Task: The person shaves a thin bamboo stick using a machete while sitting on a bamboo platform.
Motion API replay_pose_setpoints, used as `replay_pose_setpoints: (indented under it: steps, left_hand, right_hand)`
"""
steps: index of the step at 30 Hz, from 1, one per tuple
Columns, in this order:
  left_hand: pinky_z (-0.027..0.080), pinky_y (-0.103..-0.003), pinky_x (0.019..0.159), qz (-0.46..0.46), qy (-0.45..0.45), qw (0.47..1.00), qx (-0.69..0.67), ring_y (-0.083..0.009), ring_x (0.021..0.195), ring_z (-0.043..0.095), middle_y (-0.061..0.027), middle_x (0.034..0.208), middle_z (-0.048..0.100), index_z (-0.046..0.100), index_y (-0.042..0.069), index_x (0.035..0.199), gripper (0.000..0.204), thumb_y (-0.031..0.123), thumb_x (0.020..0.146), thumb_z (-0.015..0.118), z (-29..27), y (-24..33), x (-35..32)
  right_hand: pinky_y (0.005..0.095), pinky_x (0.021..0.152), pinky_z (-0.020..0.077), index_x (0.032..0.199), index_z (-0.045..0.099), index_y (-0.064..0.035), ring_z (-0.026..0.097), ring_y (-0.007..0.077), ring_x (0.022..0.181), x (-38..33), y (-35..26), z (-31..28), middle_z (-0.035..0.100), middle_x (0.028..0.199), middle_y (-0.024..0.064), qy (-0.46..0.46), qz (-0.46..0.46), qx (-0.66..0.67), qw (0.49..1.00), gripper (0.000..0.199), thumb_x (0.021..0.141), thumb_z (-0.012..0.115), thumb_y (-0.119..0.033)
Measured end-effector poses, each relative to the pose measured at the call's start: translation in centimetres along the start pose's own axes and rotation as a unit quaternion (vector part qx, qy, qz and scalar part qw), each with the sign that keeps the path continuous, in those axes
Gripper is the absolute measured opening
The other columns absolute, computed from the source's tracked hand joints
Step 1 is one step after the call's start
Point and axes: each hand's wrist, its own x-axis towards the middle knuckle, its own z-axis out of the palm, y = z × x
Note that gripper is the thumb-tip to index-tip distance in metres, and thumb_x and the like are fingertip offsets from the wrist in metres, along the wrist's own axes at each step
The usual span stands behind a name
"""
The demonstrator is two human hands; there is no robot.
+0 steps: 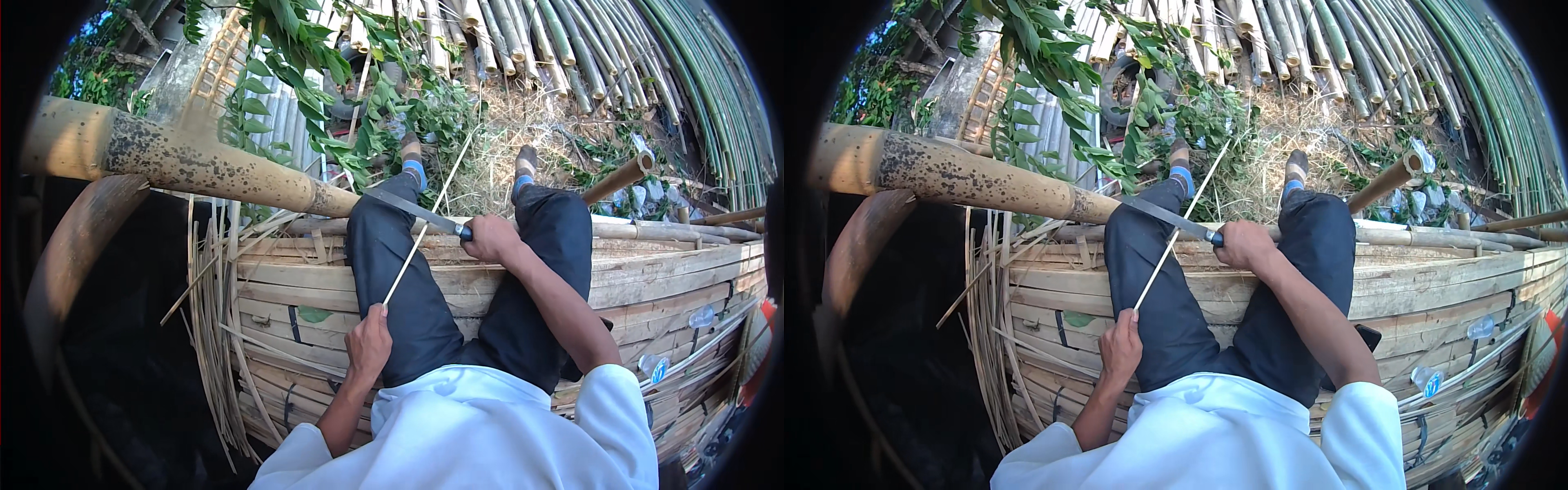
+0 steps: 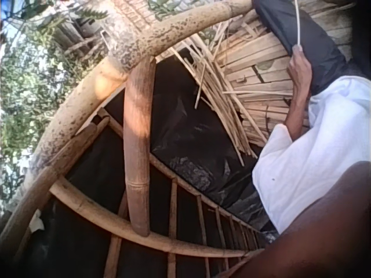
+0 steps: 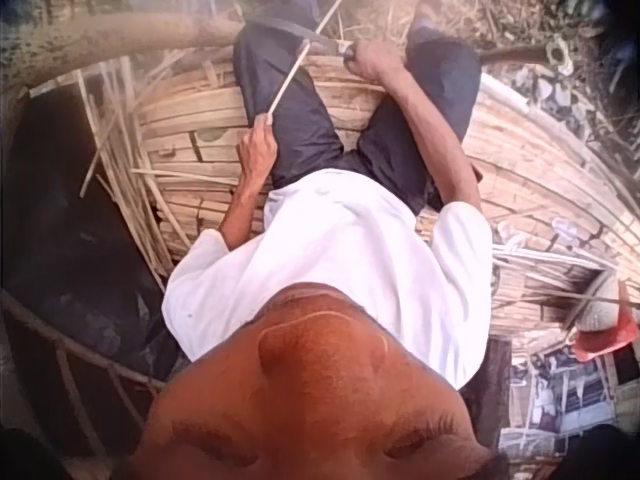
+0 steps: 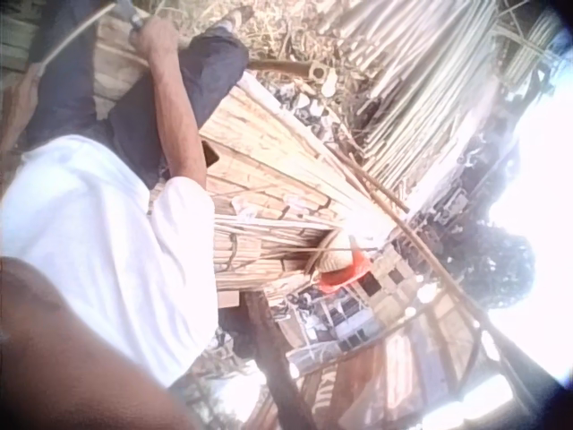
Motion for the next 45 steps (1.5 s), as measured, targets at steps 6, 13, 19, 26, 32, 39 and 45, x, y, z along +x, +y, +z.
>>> replay_pose_setpoints:
  steps: [6,13,19,26,32,39,45]
  left_hand:
    - [0.045,-0.051,0.052,-0.028,0.022,0.999,0.017,-0.0439,0.064,0.061,-0.0201,0.073,0.064,0.055,0.008,0.099,0.010,0.015,0.095,0.051,1.1,0.0,-1.6]
    - [0.045,-0.050,0.050,-0.020,0.042,0.999,0.014,-0.0422,0.063,0.061,-0.0199,0.072,0.064,0.055,0.007,0.100,0.008,0.012,0.093,0.052,1.9,0.1,-1.1]
    - [0.045,-0.050,0.049,-0.015,0.039,0.999,0.025,-0.0413,0.061,0.061,-0.0190,0.068,0.063,0.055,0.008,0.099,0.008,0.012,0.093,0.053,1.8,0.3,-0.8]
    - [0.045,-0.049,0.049,-0.008,0.048,0.998,0.029,-0.0418,0.059,0.061,-0.0199,0.068,0.062,0.056,0.005,0.101,0.010,0.009,0.092,0.053,2.0,0.0,-0.9]
    - [0.046,-0.048,0.050,-0.022,0.033,0.999,0.022,-0.0417,0.061,0.061,-0.0215,0.069,0.062,0.057,0.002,0.099,0.010,0.008,0.093,0.053,1.9,-0.4,-1.1]
    - [0.046,-0.047,0.050,-0.026,0.025,0.999,0.037,-0.0406,0.062,0.062,-0.0219,0.073,0.063,0.057,-0.001,0.098,0.010,0.006,0.092,0.053,1.9,0.8,-0.5]
    - [0.042,-0.048,0.050,-0.004,0.056,0.998,0.015,-0.0425,0.059,0.058,-0.0229,0.067,0.058,0.058,-0.002,0.100,0.012,0.007,0.093,0.053,2.1,0.2,-0.7]
  right_hand:
    - [0.0470,0.071,0.0526,0.082,0.068,-0.0077,0.066,0.0383,0.075,-1.9,-3.4,2.5,0.066,0.073,0.0195,-0.037,-0.154,0.027,0.987,0.023,0.073,0.059,-0.027]
    - [0.0455,0.073,0.0535,0.078,0.069,-0.0085,0.067,0.0360,0.075,0.7,-0.6,1.1,0.067,0.075,0.0186,-0.027,-0.018,0.028,0.999,0.022,0.071,0.059,-0.026]
    - [0.0450,0.074,0.0539,0.079,0.070,-0.0077,0.068,0.0354,0.077,1.5,0.1,1.8,0.068,0.077,0.0194,-0.026,0.013,0.017,0.999,0.022,0.071,0.059,-0.025]
    - [0.0456,0.077,0.0535,0.082,0.070,-0.0019,0.068,0.0372,0.081,2.8,2.2,0.4,0.069,0.082,0.0206,-0.013,0.147,0.065,0.987,0.026,0.073,0.058,-0.023]
    - [0.0484,0.075,0.0524,0.080,0.069,-0.0050,0.067,0.0384,0.079,1.9,0.8,0.8,0.068,0.080,0.0215,-0.047,-0.012,0.091,0.995,0.022,0.071,0.059,-0.023]
    - [0.0478,0.075,0.0526,0.079,0.069,-0.0054,0.066,0.0387,0.075,3.4,2.1,0.1,0.067,0.078,0.0216,-0.031,0.057,0.065,0.996,0.022,0.071,0.060,-0.023]
    - [0.0469,0.075,0.0527,0.078,0.069,-0.0024,0.066,0.0385,0.077,2.0,0.1,1.7,0.067,0.079,0.0227,-0.075,-0.039,0.093,0.992,0.024,0.072,0.060,-0.024]
